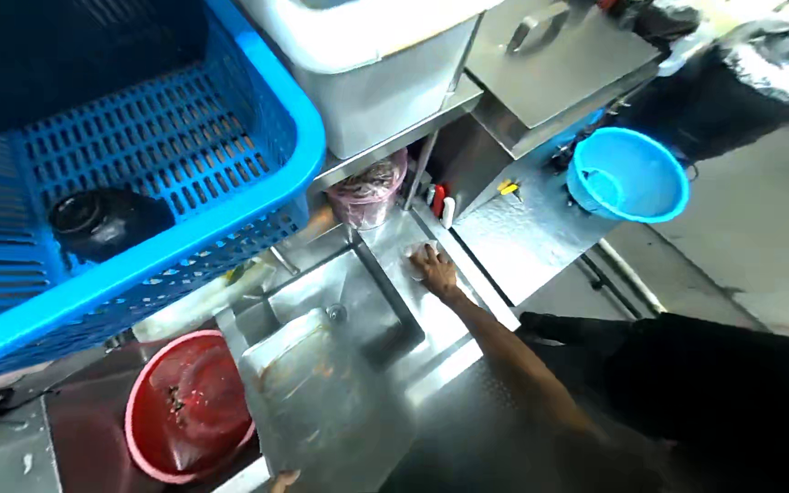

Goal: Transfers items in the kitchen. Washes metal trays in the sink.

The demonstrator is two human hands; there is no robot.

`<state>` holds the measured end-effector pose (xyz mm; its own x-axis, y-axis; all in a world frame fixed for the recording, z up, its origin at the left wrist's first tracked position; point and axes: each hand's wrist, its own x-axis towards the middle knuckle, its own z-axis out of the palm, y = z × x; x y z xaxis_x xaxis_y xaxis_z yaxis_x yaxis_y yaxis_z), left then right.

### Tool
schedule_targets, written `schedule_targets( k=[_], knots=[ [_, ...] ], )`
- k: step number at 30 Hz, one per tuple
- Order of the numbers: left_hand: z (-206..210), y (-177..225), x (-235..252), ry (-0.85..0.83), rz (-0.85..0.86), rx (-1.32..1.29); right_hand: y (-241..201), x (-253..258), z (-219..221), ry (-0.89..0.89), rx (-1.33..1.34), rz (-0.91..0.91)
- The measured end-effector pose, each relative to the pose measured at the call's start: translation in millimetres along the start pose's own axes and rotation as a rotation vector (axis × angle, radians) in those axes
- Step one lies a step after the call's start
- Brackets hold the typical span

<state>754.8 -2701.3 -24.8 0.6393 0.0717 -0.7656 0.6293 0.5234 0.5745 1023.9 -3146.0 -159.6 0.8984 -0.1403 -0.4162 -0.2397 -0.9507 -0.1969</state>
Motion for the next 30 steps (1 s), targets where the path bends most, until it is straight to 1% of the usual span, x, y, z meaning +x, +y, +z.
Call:
schedule_targets(
  k=[1, 3, 5, 6, 8, 9, 12, 13, 15, 16, 18, 20, 21, 23, 24, 25, 27, 28, 30],
  knots=[
    [7, -2, -4, 0.017, 0.000, -0.039, 3, 1, 4, -0.029, -0.022, 0.007],
    [18, -10, -15, 0.089, -0.015, -0.119, -1, -5, -2, -0.104, -0.071, 0.032],
    [23, -14, -23, 0.167, -0.046, -0.169, -20, -12, -15, -0.106, -0.098, 0.005],
    [23, -17, -25, 0.190, -0.053, -0.193, -35, -16, -26, -0.076, -0.067, -0.044],
    [18, -27, -28, 0.205, -0.053, -0.234, -71, -24, -40, 0.001, 0.082, -0.214],
    [13, -35, -28, 0.192, -0.042, -0.252, -90, -27, -44, 0.005, 0.201, -0.302],
    [-2, -53, -8, 0.142, -0.024, -0.334, -150, -12, -42, -0.117, 0.535, -0.488],
    [-5, -58, 3, 0.139, -0.039, -0.361, -170, 0, -37, -0.150, 0.587, -0.531],
    [-9, -66, 30, 0.133, -0.079, -0.357, -211, 31, -25, -0.171, 0.601, -0.591],
    [-10, -67, 47, 0.119, -0.091, -0.333, -231, 52, -18, -0.143, 0.573, -0.609],
    [-11, -66, 74, 0.091, -0.110, -0.270, -263, 93, 3, 0.008, 0.526, -0.643],
    [-12, -64, 98, 0.050, -0.113, -0.232, -292, 140, 27, 0.222, 0.606, -0.676],
    [-12, -65, 107, 0.034, -0.120, -0.214, -303, 160, 38, 0.293, 0.680, -0.695],
    [-15, -68, 122, 0.019, -0.127, -0.178, -310, 186, 59, 0.417, 0.817, -0.768],
    [-16, -69, 128, 0.006, -0.125, -0.169, -310, 192, 65, 0.445, 0.863, -0.808],
    [-17, -69, 132, -0.010, -0.123, -0.168, -306, 195, 69, 0.460, 0.852, -0.840],
    [-18, -73, 137, -0.025, -0.121, -0.169, -280, 190, 74, 0.423, 0.635, -0.836],
    [-19, -77, 139, -0.027, -0.113, -0.173, -264, 181, 78, 0.376, 0.502, -0.820],
    [-18, -83, 145, -0.042, -0.106, -0.177, -228, 149, 84, 0.206, 0.326, -0.795]
  ],
)
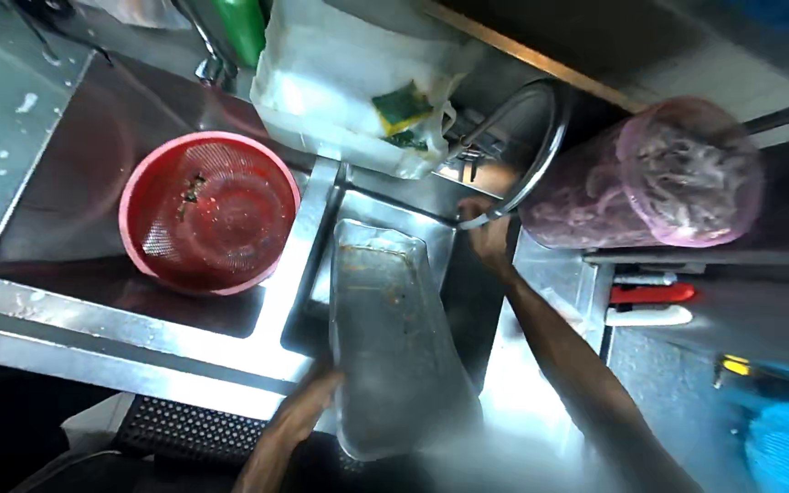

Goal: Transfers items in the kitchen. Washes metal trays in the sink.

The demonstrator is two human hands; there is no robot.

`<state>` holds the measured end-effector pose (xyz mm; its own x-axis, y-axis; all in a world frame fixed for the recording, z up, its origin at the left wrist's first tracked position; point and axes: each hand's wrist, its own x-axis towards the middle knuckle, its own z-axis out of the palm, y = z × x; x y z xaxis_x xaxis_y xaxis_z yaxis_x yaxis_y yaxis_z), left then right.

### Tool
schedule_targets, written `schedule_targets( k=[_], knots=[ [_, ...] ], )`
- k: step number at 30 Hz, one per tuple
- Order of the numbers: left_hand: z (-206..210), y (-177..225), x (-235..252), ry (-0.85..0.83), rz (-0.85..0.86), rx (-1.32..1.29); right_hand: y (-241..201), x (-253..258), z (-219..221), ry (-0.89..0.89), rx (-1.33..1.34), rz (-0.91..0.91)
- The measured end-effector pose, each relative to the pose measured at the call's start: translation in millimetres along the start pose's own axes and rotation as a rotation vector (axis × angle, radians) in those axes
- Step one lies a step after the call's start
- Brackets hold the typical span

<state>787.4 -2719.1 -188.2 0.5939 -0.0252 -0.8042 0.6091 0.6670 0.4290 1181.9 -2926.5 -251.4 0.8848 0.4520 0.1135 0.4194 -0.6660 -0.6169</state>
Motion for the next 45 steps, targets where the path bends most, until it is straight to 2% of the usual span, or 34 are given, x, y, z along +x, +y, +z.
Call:
schedule_targets(
  k=[2, 3, 6, 7, 9, 11, 12, 13, 16, 17, 18, 19, 21, 22, 23, 26, 27, 28, 29, 31, 33, 35, 37, 38, 39, 42, 43, 45],
  knots=[
    [3, -1, 9, -0.004, -0.004, 0.001, -15, -34, -2, -0.136, 0.138, 0.045],
    [5, -1, 13, -0.007, -0.013, 0.011, -29, -39, 1, -0.179, 0.316, 0.147],
    [12, 1, 25, -0.012, -0.027, 0.101, -74, -31, -1, -0.432, 1.018, 0.662],
    [16, 3, 29, -0.019, -0.017, 0.137, -79, -21, -2, -0.522, 1.199, 0.748],
    [19, 7, 36, -0.055, 0.028, 0.186, -77, 1, 5, -0.540, 1.476, 0.755],
    [15, 6, 45, -0.115, 0.099, 0.178, -76, 15, 15, -0.412, 1.560, 0.674],
    [12, 4, 50, -0.147, 0.133, 0.166, -79, 12, 19, -0.302, 1.461, 0.622],
    [10, 2, 54, -0.178, 0.167, 0.155, -83, 3, 22, -0.199, 1.231, 0.524],
    [6, -2, 60, -0.201, 0.257, 0.128, -78, -38, 24, -0.096, 0.140, -0.008],
    [7, -3, 62, -0.217, 0.291, 0.146, -72, -43, 26, -0.065, -0.100, -0.151],
    [10, -3, 65, -0.238, 0.319, 0.177, -63, -46, 30, -0.034, -0.267, -0.188],
    [14, -5, 71, -0.256, 0.349, 0.199, -56, -50, 37, 0.030, -0.354, -0.135],
    [27, -4, 83, -0.273, 0.381, 0.233, -53, -66, 63, 0.134, -0.371, 0.078],
    [34, 0, 90, -0.276, 0.381, 0.242, -59, -78, 76, 0.107, -0.349, 0.129],
    [41, 4, 98, -0.274, 0.383, 0.251, -68, -95, 87, 0.047, -0.325, 0.080],
    [43, 15, 117, -0.234, 0.396, 0.302, -72, -131, 93, -0.185, -0.187, -0.418],
    [40, 16, 121, -0.219, 0.385, 0.308, -64, -127, 86, -0.283, -0.176, -0.506],
    [36, 16, 122, -0.216, 0.360, 0.312, -53, -116, 77, -0.349, -0.220, -0.471],
    [34, 15, 122, -0.214, 0.336, 0.316, -38, -101, 70, -0.375, -0.256, -0.306],
    [35, 10, 119, -0.203, 0.323, 0.304, -2, -75, 72, -0.231, -0.336, 0.036],
    [43, 4, 118, -0.179, 0.308, 0.277, 1, -67, 90, -0.107, -0.361, 0.202],
    [50, -2, 125, -0.150, 0.295, 0.268, -27, -91, 103, -0.123, -0.266, 0.130],
    [54, -1, 130, -0.124, 0.290, 0.286, -33, -117, 105, -0.236, -0.187, -0.188],
    [52, 1, 129, -0.120, 0.291, 0.297, -25, -117, 100, -0.294, -0.176, -0.285],
    [50, 3, 126, -0.125, 0.299, 0.304, -12, -111, 94, -0.306, -0.199, -0.260],
    [50, 2, 121, -0.148, 0.319, 0.313, 13, -92, 100, -0.179, -0.310, 0.173],
    [53, 0, 122, -0.137, 0.307, 0.313, 4, -92, 109, -0.152, -0.315, 0.233],
    [61, -1, 128, -0.124, 0.254, 0.291, -27, -98, 118, -0.160, -0.263, 0.171]
  ],
)
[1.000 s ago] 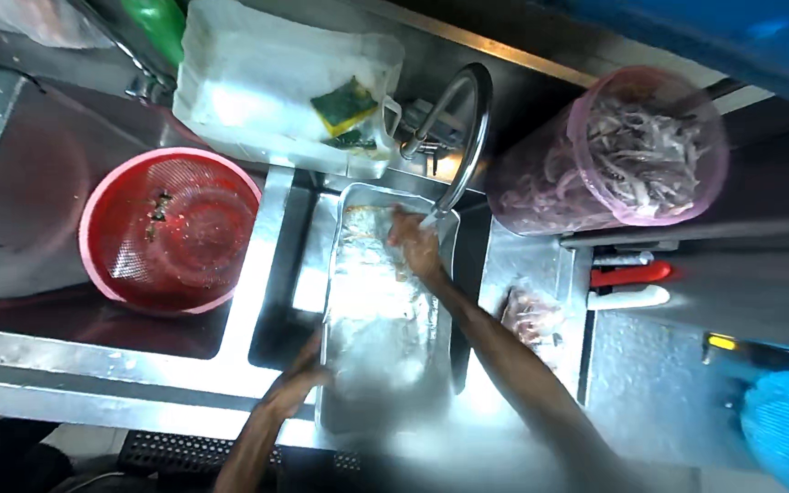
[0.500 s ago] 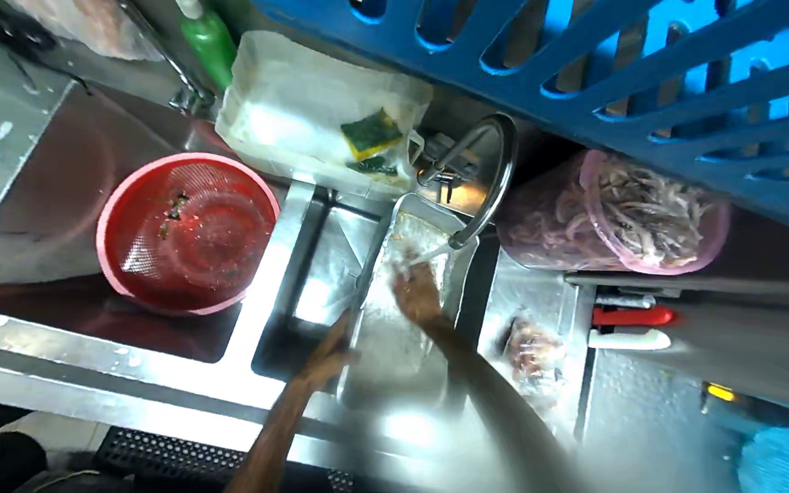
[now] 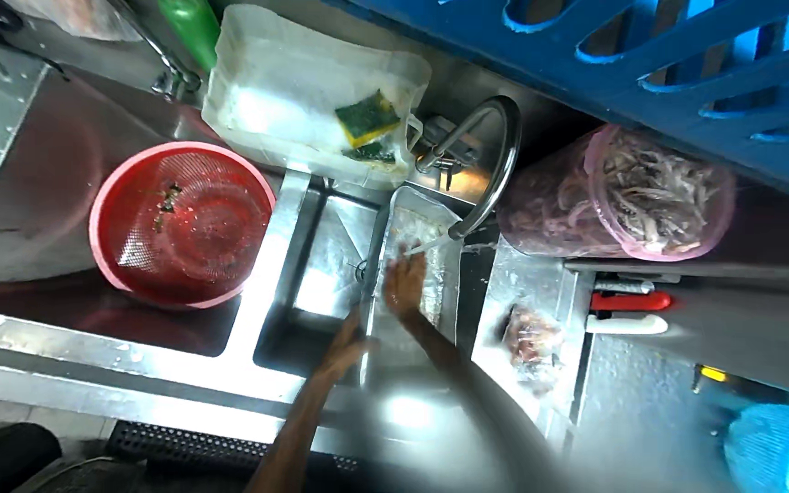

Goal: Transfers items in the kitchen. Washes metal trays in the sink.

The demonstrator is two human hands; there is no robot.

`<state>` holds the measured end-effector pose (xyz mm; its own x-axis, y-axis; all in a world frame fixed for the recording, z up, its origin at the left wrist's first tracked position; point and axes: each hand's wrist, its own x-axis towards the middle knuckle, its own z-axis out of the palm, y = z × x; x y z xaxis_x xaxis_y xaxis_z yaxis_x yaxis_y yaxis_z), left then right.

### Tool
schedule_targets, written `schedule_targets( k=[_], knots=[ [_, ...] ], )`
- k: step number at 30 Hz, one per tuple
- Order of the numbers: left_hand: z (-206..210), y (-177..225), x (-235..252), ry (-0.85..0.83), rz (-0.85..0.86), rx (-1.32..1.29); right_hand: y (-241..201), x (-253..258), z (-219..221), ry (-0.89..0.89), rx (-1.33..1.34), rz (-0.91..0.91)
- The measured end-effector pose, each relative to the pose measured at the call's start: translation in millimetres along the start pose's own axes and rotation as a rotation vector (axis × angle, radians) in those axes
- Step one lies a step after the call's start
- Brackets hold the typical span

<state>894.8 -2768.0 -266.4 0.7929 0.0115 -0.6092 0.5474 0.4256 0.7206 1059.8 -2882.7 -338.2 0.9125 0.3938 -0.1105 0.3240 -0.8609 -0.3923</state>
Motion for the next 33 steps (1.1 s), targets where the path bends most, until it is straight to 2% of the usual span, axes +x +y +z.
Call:
schedule_targets(
  k=[2, 5, 6, 7, 9, 11, 13, 14, 16, 17, 19, 21, 22, 23, 25, 26, 27, 28, 29, 31, 33],
  knots=[
    [2, 1, 5, -0.020, -0.067, -0.032, -16, 14, -10, -0.016, 0.096, -0.071],
    [-3, 7, 3, -0.077, -0.147, -0.049, -21, 55, -12, 0.135, 0.265, 0.164],
    [-3, 10, 3, -0.087, -0.169, -0.069, -26, 57, -11, 0.060, 0.225, 0.187],
    [-3, 15, 4, -0.086, -0.190, -0.097, -33, 52, -11, -0.097, 0.151, 0.161],
    [-6, 22, 11, -0.050, -0.201, -0.182, -41, 25, -4, -0.278, 0.098, -0.077],
    [-22, 20, 18, -0.021, -0.182, -0.253, -39, -24, -6, -0.428, 0.216, -0.378],
    [-39, 19, 22, -0.018, -0.181, -0.225, -31, -68, -28, -0.668, 0.361, -0.620],
    [-45, 18, 23, -0.033, -0.201, -0.186, -24, -77, -41, -0.782, 0.388, -0.754],
    [-48, 12, 27, -0.100, -0.225, -0.112, -7, -68, -51, -0.840, 0.284, -1.055],
    [-48, 11, 30, -0.107, -0.230, -0.088, 0, -52, -50, -0.841, 0.191, -1.090],
    [-48, 18, 34, -0.077, -0.271, -0.070, 15, -11, -44, -0.843, 0.019, -0.866],
    [-48, 35, 34, -0.016, -0.349, -0.072, 33, 29, -39, -0.765, 0.011, -0.495],
    [-49, 46, 36, 0.030, -0.386, -0.056, 36, 46, -43, -0.696, 0.152, -0.311],
    [-51, 58, 38, 0.077, -0.420, -0.028, 31, 57, -48, -0.598, 0.406, -0.108],
    [-55, 78, 44, 0.144, -0.464, 0.058, 4, 68, -67, -0.429, 1.059, 0.321],
    [-55, 84, 47, 0.158, -0.472, 0.113, -12, 72, -80, -0.387, 1.306, 0.502],
    [-55, 90, 51, 0.164, -0.467, 0.171, -29, 76, -93, -0.383, 1.448, 0.600],
    [-55, 96, 53, 0.172, -0.456, 0.226, -47, 79, -105, -0.409, 1.475, 0.581],
    [-55, 100, 51, 0.192, -0.438, 0.260, -67, 77, -116, -0.440, 1.393, 0.445],
    [-60, 104, 42, 0.266, -0.382, 0.244, -109, 70, -141, -0.401, 1.022, -0.021],
    [-63, 97, 28, 0.417, -0.240, 0.179, -145, 76, -171, -0.215, 0.542, -0.411]
  ],
)
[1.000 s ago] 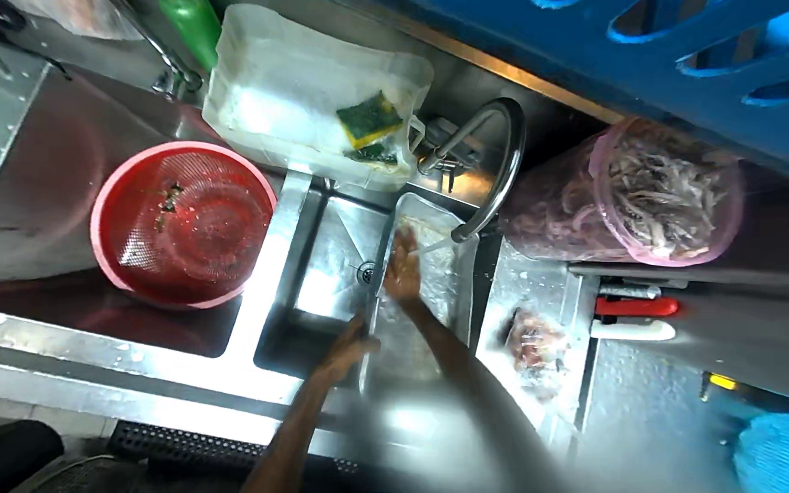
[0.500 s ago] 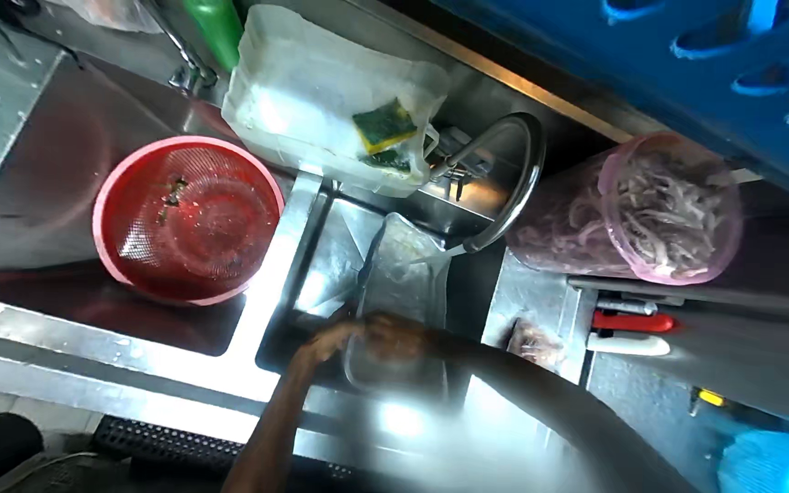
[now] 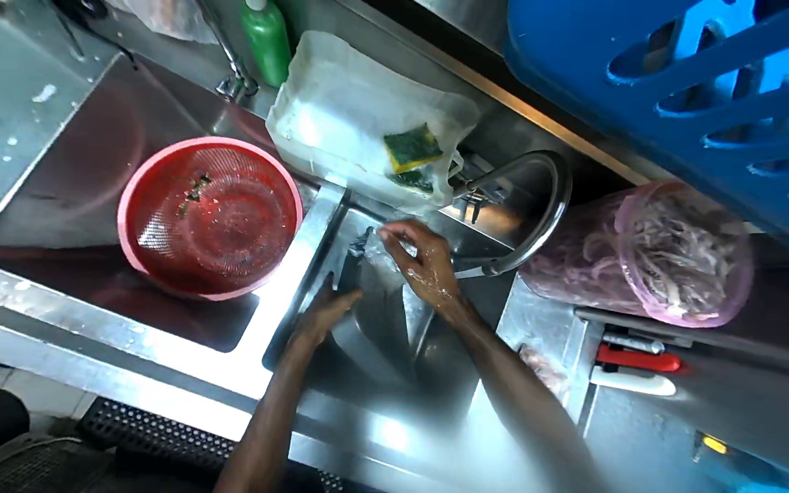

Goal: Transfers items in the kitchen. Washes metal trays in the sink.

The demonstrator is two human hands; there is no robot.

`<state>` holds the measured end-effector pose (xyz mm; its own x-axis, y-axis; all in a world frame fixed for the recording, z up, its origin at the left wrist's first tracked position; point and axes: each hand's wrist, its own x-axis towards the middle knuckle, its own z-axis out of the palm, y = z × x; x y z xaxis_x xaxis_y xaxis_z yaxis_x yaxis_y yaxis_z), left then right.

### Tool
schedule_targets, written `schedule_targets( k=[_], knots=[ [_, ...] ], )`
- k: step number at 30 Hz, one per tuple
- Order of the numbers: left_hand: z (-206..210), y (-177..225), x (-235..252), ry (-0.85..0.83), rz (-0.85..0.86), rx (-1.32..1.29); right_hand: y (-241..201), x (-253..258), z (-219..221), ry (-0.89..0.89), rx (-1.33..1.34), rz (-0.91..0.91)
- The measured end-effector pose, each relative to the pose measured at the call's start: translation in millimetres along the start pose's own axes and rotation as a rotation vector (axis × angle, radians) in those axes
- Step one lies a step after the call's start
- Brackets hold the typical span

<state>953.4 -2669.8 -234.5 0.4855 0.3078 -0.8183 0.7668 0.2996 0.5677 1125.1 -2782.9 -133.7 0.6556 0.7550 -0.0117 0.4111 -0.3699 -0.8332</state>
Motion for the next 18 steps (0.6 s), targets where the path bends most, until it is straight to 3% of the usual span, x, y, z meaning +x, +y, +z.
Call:
schedule_targets(
  k=[2, 4, 6, 9, 10, 12, 14, 18],
  knots=[
    [-2, -18, -15, 0.112, 0.160, -0.115, -19, 39, -15, 0.043, -0.405, -0.122],
    [5, -34, -33, 0.191, 0.342, -0.193, -13, 95, -22, 0.024, -0.667, 0.025],
    [22, -50, -42, 0.305, 0.517, -0.256, -3, 136, -19, -0.132, -0.751, 0.263],
    [47, -73, -29, 0.517, 0.748, -0.221, 9, 165, -3, -0.299, -0.729, 0.396],
    [51, -74, -25, 0.582, 0.745, -0.152, 16, 171, -2, -0.345, -0.715, 0.395],
    [50, -64, -25, 0.649, 0.530, -0.024, 29, 182, -5, -0.405, -0.669, 0.373],
    [41, -54, -27, 0.582, 0.264, -0.046, 33, 186, -8, -0.265, -0.594, 0.379],
    [33, -78, -21, 0.496, 0.265, -0.094, 10, 152, 0, 0.464, -0.462, 0.176]
  ],
)
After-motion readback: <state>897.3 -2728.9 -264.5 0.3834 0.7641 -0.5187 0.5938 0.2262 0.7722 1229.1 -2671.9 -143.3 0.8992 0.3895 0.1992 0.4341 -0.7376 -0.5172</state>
